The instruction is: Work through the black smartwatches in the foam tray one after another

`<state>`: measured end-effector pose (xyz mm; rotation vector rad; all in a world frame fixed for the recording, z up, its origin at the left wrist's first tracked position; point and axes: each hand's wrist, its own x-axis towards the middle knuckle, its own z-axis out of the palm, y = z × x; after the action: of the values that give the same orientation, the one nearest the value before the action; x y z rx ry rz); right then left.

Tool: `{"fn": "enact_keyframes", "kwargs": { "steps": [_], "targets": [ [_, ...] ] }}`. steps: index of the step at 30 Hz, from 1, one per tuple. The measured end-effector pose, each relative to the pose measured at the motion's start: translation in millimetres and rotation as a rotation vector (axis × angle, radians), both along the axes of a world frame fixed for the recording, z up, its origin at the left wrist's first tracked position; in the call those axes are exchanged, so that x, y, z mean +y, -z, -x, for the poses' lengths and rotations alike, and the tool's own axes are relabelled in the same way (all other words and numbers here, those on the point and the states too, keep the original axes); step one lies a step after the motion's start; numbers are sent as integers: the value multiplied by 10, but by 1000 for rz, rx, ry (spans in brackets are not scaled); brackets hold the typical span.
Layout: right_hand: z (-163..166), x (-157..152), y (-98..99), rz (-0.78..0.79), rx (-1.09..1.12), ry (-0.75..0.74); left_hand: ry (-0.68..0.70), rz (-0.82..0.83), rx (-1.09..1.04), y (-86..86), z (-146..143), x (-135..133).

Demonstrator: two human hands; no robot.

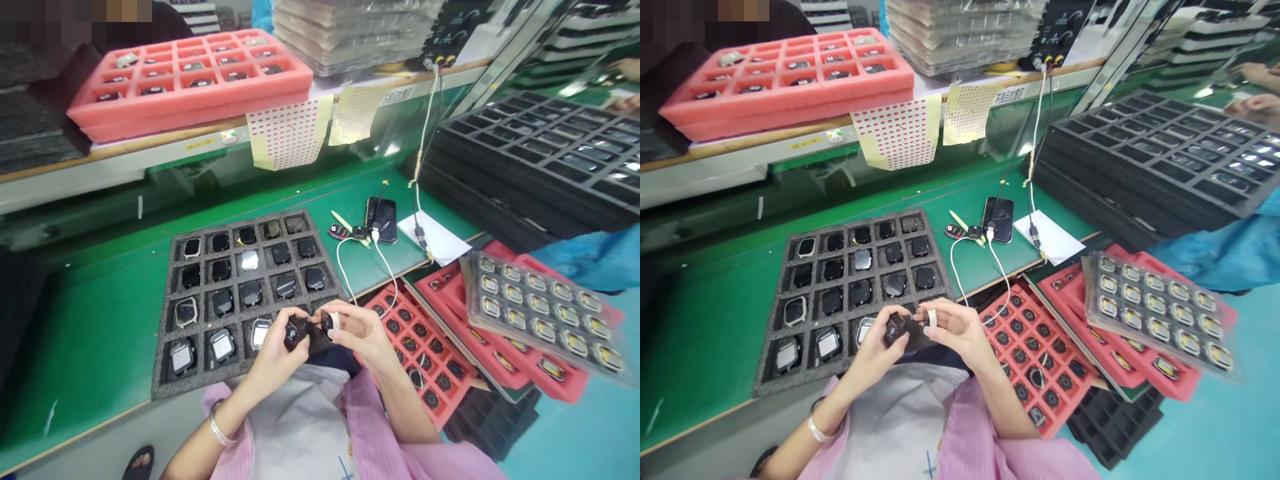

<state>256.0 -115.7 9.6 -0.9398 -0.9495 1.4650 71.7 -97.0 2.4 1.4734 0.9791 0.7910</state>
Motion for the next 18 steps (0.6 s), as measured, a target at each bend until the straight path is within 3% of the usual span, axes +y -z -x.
{"fn": "enact_keyframes", "kwargs": {
  "steps": [9, 18],
  "targets": [
    [0, -9, -3, 51, 12, 8, -55, 20, -48, 25, -11, 0],
    [-1, -15, -51, 209, 212, 46, 47, 264, -350, 5, -9, 30]
  ]
}}
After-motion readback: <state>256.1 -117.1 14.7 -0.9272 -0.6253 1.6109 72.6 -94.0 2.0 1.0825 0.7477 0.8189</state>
